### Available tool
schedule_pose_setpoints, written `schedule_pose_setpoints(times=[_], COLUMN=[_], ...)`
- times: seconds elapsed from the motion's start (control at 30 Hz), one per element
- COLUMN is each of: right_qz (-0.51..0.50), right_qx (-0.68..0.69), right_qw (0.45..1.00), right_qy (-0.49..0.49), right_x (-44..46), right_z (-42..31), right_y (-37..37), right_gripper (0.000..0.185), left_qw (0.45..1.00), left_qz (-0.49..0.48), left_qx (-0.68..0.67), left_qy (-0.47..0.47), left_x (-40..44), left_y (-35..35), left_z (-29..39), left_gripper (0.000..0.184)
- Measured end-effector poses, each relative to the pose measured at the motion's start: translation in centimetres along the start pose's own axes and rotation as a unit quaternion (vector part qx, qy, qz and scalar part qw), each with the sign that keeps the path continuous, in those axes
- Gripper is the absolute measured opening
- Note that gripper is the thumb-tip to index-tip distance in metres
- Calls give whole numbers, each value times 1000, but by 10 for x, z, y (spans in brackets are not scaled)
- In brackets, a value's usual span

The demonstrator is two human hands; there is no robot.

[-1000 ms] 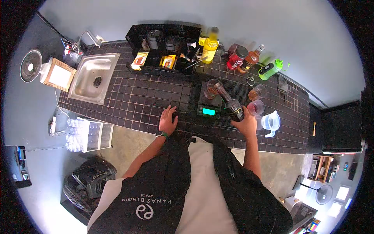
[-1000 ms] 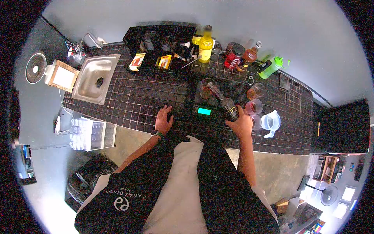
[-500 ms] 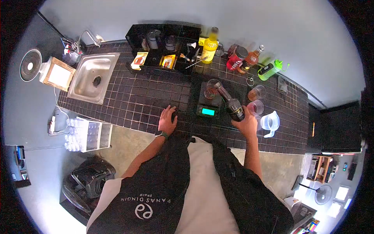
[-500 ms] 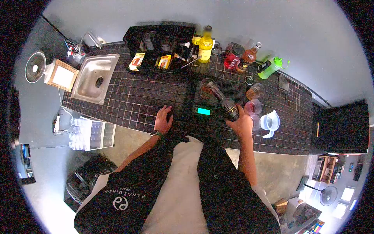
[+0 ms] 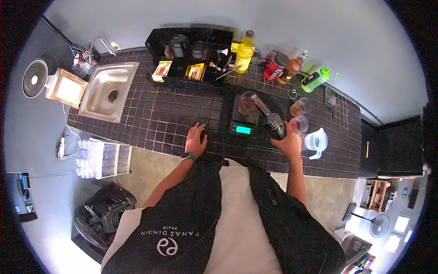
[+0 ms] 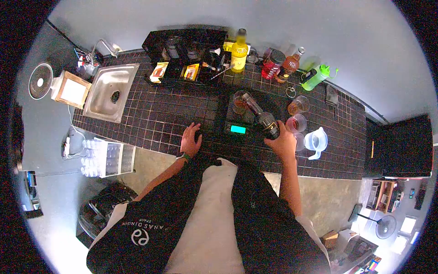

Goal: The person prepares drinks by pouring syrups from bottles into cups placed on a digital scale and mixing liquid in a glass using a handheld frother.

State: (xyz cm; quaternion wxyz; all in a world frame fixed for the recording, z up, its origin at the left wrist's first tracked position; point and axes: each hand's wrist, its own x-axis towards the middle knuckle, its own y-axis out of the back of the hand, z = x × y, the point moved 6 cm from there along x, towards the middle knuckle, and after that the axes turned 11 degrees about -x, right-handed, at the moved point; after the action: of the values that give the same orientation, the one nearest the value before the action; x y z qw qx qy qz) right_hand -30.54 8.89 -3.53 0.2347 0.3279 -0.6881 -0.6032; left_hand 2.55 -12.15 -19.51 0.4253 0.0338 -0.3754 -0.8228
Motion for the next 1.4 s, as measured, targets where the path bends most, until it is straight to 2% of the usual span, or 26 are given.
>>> schedule_pose_setpoints(times=[0.5, 0.83, 0.9, 1.17, 1.4], right_qz=[-5, 9, 15, 15, 97], right_qx=[-3, 2, 1, 6, 134], right_qw=[1000, 1000, 1000, 1000, 984], right_qy=[7, 18, 19, 17, 61], right_x=[5, 3, 4, 3, 2], right_z=[0, -2, -1, -1, -1], right_y=[-2, 1, -1, -1, -33], right_gripper=[93, 92, 92, 91, 90], left_qw=[999, 999, 999, 999, 1000], left_qz=[10, 19, 11, 9, 8], left_qx=[0, -6, -21, -4, -8], left_qy=[38, 31, 23, 35, 20], left_x=[1, 0, 0, 0, 2], left_y=[5, 4, 2, 3, 6], left_z=[7, 3, 1, 4, 9], left_gripper=[47, 47, 52, 44, 46])
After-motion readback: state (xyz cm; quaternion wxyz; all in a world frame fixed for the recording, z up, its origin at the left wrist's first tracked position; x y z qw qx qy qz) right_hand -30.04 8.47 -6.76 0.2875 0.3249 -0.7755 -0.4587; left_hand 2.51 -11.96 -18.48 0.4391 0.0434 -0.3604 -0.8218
